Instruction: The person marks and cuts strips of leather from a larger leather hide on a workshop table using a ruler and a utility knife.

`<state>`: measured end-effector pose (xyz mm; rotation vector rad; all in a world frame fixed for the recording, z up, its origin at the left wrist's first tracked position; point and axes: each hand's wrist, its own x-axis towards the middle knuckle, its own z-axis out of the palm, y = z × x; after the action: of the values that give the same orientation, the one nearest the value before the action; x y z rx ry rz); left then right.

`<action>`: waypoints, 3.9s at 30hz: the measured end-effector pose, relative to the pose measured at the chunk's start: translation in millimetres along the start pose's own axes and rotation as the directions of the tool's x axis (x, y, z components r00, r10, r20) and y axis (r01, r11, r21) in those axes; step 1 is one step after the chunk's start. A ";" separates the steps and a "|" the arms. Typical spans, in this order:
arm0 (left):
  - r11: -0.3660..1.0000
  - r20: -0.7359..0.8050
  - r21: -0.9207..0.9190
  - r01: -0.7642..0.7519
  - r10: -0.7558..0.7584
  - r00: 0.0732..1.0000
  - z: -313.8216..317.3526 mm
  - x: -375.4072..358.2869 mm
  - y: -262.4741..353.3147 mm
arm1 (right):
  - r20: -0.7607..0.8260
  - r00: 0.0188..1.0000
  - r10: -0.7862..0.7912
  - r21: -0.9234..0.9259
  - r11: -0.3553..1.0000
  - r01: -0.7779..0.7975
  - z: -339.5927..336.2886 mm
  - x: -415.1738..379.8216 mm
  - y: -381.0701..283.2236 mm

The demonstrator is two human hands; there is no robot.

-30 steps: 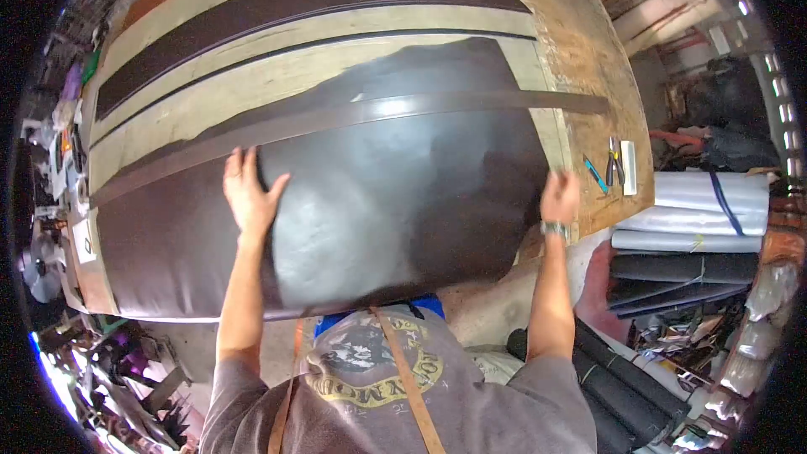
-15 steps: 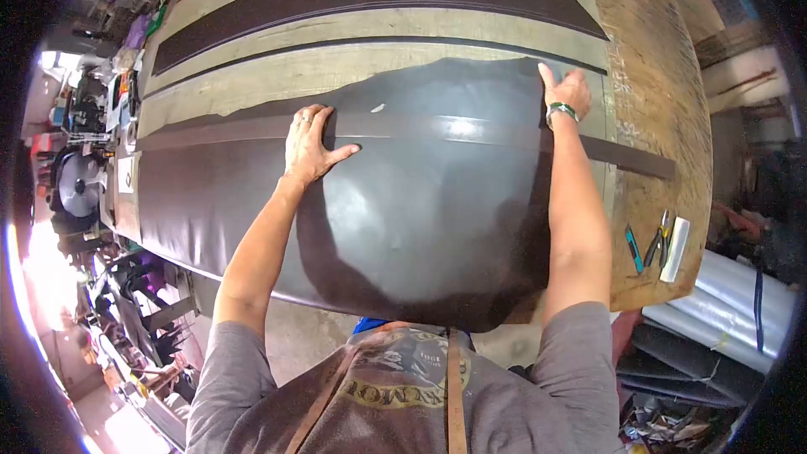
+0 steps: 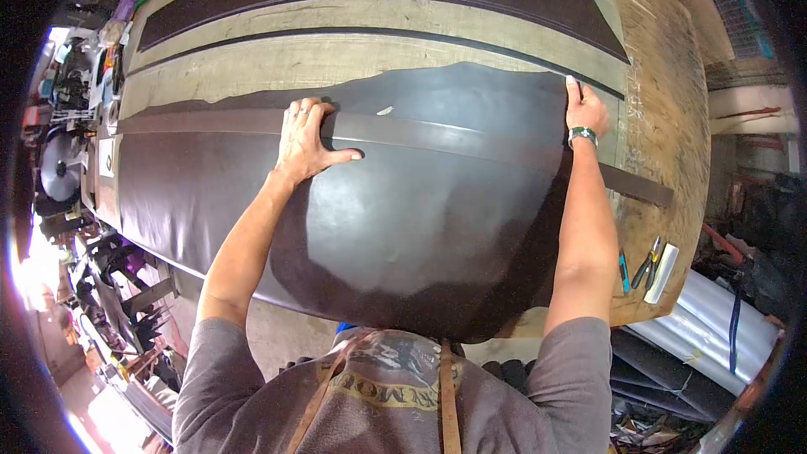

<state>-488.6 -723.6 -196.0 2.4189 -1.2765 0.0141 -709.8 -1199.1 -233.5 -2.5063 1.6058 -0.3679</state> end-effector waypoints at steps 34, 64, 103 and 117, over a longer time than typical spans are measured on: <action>0.969 0.003 0.233 -0.080 0.081 0.997 25.7 -25.5 48.9 | -0.242 0.966 -0.085 -0.014 0.996 0.084 -190.2 -267.8 278.7; 0.995 0.037 0.053 0.084 -0.086 0.996 106.4 17.4 276.1 | 0.722 0.692 0.021 0.612 0.448 -0.652 -170.4 -185.9 384.2; 0.867 -0.281 0.086 0.491 -0.451 0.847 -40.4 -89.5 -129.8 | 0.166 0.814 0.557 0.188 0.792 -0.581 -181.0 -192.4 218.7; 0.622 -0.401 0.202 0.756 -0.652 0.643 -220.3 -193.8 -536.3 | 0.531 0.569 -0.628 0.561 0.764 0.319 -58.3 -289.6 -518.1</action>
<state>-136.9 -224.0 -216.2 2.9266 -0.0969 0.3931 -389.6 -718.3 -85.5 -2.2669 0.4529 0.1945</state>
